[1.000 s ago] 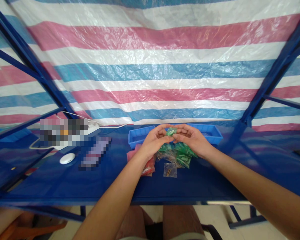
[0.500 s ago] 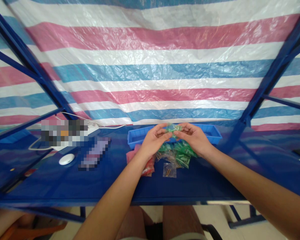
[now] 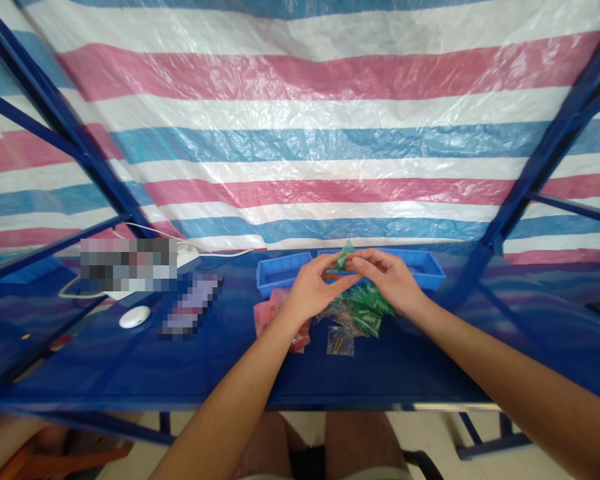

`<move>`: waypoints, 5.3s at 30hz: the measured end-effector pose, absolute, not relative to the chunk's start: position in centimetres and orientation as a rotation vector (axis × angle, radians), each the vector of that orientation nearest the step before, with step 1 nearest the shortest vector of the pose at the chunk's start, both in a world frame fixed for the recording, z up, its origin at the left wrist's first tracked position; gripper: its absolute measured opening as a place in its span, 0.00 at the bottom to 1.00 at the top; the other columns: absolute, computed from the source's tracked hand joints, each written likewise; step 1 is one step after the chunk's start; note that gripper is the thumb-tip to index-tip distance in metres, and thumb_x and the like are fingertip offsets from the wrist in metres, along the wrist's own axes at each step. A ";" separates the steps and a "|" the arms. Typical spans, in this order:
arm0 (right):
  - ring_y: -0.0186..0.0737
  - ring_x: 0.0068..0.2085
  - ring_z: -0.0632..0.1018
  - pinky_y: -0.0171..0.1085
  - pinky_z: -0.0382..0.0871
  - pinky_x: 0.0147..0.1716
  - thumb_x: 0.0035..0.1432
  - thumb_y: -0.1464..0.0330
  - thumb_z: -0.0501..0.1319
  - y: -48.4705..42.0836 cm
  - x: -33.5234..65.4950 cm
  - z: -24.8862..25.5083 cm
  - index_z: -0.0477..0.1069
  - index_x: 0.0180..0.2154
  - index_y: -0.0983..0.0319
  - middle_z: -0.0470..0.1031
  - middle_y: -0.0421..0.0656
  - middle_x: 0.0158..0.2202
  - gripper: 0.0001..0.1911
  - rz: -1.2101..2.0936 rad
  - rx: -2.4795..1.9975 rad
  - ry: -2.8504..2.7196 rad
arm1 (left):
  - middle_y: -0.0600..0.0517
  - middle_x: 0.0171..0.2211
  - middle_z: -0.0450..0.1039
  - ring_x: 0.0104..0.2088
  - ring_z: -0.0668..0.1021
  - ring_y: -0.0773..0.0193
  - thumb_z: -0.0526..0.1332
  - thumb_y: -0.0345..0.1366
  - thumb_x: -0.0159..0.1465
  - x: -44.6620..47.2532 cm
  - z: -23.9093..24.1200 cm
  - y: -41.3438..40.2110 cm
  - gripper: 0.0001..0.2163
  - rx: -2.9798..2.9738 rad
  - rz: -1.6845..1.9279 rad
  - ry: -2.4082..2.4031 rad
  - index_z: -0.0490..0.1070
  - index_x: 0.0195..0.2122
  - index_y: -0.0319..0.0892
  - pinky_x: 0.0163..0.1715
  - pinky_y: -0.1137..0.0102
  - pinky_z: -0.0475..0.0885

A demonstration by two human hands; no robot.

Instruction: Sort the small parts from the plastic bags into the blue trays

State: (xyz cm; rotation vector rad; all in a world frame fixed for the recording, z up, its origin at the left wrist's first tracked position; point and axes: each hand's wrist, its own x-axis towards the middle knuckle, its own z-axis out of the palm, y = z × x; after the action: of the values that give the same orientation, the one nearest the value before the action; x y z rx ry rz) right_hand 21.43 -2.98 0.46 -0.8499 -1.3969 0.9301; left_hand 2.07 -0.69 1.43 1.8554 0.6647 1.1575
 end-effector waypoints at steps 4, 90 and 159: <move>0.46 0.37 0.82 0.45 0.79 0.41 0.62 0.49 0.69 -3.4 21.2 1.0 0.81 0.40 0.55 0.84 0.43 0.39 0.17 0.961 -0.832 -1.382 | 0.44 0.53 0.81 0.52 0.82 0.52 0.69 0.44 0.67 1.8 1.3 0.0 0.19 1.858 1.152 0.720 0.79 0.56 0.44 0.53 0.61 0.78; 0.47 0.42 0.81 0.45 0.79 0.40 0.62 0.50 0.69 -3.3 21.3 0.8 0.82 0.41 0.54 0.80 0.46 0.45 0.16 0.614 -0.960 -1.450 | 0.45 0.47 0.84 0.46 0.84 0.53 0.69 0.42 0.66 1.4 0.5 1.3 0.14 1.747 1.211 0.736 0.81 0.50 0.42 0.50 0.59 0.80; 0.53 0.54 0.78 0.54 0.74 0.56 0.71 0.66 0.61 -3.4 22.0 0.2 0.75 0.53 0.56 0.78 0.50 0.50 0.11 -0.033 -0.961 -2.062 | 0.49 0.58 0.79 0.59 0.78 0.51 0.66 0.41 0.69 -9.3 0.0 -10.9 0.17 2.628 1.001 1.391 0.76 0.58 0.51 0.62 0.53 0.72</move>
State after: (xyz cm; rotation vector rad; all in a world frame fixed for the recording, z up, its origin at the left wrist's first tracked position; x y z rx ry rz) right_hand 22.01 -3.38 0.19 -0.9610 -2.0617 -0.0335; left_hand -9.26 -10.92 -0.03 2.6284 1.3910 1.0007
